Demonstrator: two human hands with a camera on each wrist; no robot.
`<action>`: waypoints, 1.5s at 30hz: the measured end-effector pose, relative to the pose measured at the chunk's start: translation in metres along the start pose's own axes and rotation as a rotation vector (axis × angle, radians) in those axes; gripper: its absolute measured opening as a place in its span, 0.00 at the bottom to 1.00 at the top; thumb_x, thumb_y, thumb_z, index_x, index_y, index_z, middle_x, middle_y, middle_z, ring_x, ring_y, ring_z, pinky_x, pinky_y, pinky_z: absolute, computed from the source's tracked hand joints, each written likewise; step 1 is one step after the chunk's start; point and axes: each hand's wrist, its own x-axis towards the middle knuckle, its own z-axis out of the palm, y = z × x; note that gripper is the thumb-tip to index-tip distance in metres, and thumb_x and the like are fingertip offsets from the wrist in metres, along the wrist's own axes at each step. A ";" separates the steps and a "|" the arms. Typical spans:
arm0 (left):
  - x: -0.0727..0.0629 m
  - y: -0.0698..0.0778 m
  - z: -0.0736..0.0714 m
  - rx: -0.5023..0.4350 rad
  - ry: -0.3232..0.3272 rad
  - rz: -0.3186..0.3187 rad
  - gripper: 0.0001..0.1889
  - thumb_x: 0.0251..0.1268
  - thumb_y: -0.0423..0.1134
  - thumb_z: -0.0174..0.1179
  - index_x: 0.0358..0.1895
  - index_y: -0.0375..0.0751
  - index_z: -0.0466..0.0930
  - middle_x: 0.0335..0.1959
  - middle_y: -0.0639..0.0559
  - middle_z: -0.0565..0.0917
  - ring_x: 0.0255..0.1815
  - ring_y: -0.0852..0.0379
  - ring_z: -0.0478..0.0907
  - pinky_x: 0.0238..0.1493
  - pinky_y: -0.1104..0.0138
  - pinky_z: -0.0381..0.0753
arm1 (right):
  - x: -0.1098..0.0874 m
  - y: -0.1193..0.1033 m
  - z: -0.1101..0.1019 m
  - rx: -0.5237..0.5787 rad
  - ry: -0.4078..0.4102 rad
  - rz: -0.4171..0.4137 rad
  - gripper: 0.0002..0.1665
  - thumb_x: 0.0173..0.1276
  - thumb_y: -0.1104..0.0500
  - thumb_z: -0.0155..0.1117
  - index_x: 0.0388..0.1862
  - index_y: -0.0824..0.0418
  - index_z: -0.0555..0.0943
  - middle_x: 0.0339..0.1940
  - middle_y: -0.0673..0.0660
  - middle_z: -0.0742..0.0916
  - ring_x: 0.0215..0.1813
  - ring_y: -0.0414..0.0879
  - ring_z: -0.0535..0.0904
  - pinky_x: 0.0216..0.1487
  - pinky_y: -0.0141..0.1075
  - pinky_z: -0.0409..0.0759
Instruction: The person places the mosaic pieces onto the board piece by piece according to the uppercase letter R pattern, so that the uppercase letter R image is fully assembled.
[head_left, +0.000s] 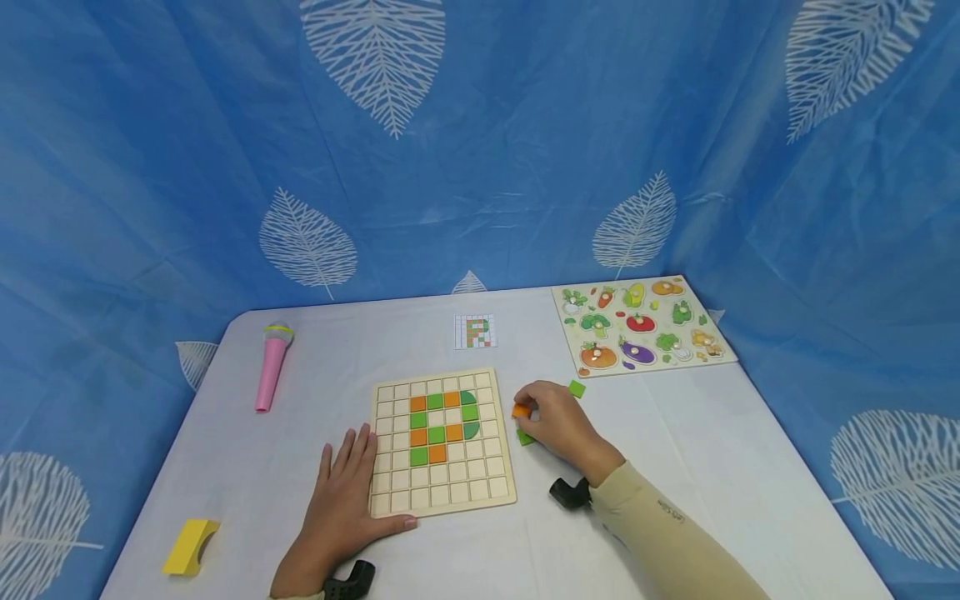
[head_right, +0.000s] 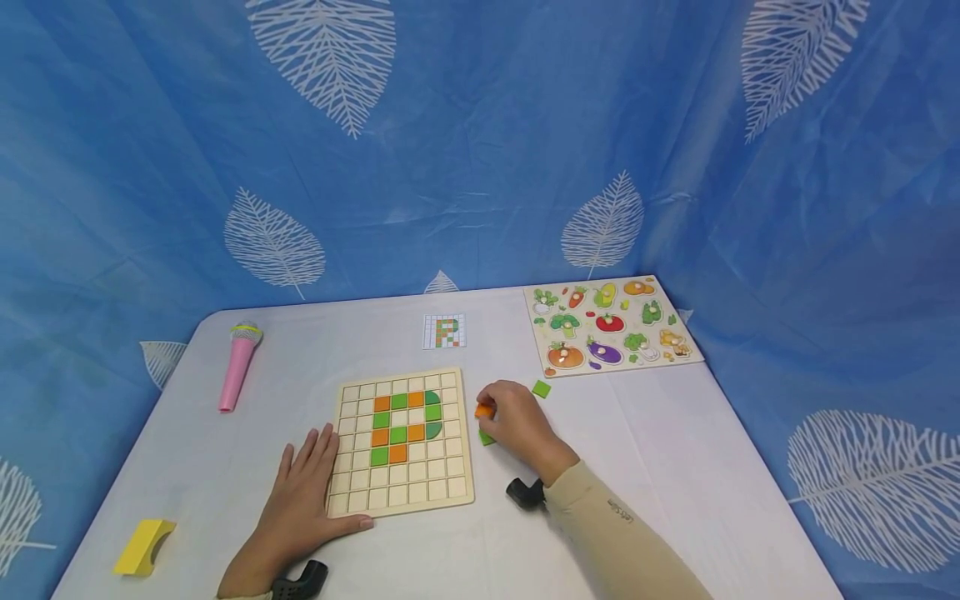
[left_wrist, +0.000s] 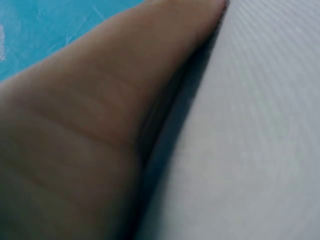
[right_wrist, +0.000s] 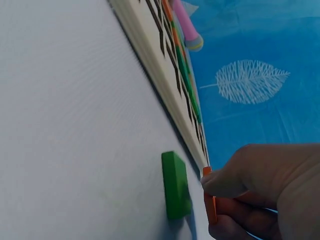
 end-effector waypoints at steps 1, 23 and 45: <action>0.000 0.000 0.000 -0.001 -0.003 -0.001 0.79 0.36 0.93 0.57 0.83 0.32 0.55 0.84 0.37 0.54 0.84 0.37 0.45 0.79 0.38 0.38 | 0.000 -0.002 0.000 0.008 0.005 -0.010 0.14 0.57 0.68 0.82 0.41 0.59 0.89 0.39 0.46 0.86 0.39 0.41 0.80 0.44 0.39 0.83; 0.001 -0.002 -0.002 0.014 -0.012 0.015 0.79 0.36 0.92 0.57 0.84 0.32 0.55 0.85 0.37 0.54 0.85 0.37 0.44 0.79 0.38 0.37 | -0.001 -0.072 0.031 0.116 -0.121 -0.245 0.11 0.62 0.68 0.79 0.42 0.61 0.88 0.41 0.50 0.88 0.42 0.41 0.81 0.49 0.37 0.82; 0.000 -0.003 0.001 0.008 -0.005 0.019 0.78 0.38 0.92 0.57 0.83 0.31 0.55 0.84 0.36 0.53 0.85 0.37 0.44 0.79 0.38 0.37 | -0.003 -0.121 0.076 -0.067 -0.273 -0.429 0.08 0.63 0.65 0.79 0.39 0.55 0.92 0.36 0.43 0.89 0.42 0.33 0.81 0.54 0.26 0.76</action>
